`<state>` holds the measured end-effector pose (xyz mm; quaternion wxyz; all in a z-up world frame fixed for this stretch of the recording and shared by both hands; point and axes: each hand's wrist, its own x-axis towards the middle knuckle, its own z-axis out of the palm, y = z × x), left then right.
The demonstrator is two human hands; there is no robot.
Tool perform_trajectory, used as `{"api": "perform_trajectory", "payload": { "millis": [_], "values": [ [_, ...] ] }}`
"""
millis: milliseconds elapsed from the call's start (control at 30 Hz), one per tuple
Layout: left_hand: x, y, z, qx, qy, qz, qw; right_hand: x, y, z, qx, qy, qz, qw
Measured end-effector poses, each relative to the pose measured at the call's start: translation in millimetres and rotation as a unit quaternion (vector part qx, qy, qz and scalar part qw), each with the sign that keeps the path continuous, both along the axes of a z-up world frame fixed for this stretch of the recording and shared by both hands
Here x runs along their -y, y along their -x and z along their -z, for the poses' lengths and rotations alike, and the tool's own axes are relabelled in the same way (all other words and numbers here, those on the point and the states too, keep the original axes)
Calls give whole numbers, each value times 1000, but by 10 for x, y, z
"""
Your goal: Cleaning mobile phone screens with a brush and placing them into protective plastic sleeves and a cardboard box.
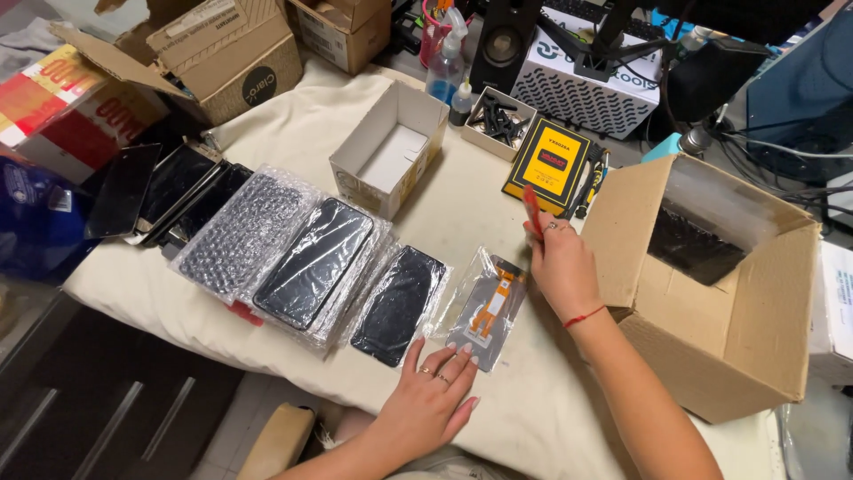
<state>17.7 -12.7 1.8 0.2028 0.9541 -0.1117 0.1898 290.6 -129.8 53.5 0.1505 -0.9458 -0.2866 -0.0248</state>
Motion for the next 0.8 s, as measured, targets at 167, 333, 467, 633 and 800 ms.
{"api": "perform_trajectory", "payload": {
  "millis": [167, 333, 467, 633, 800],
  "values": [
    [3, -3, 17, 4, -5, -2, 1000, -124, -250, 458, 239, 122, -26, 963],
    [-7, -3, 41, 9, -4, 0, 1000, -137, -259, 404, 126, 136, -29, 982],
    [1, 3, 29, 8, -5, -4, 1000, -6, 12, 52, -24, 80, -58, 995],
    [-5, -10, 34, 5, -18, -6, 1000, 83, 246, -64, -210, 77, -64, 973],
    [-1, -1, 57, 22, -3, -32, 999, 211, 416, -32, -187, 94, -36, 977]
  ]
}}
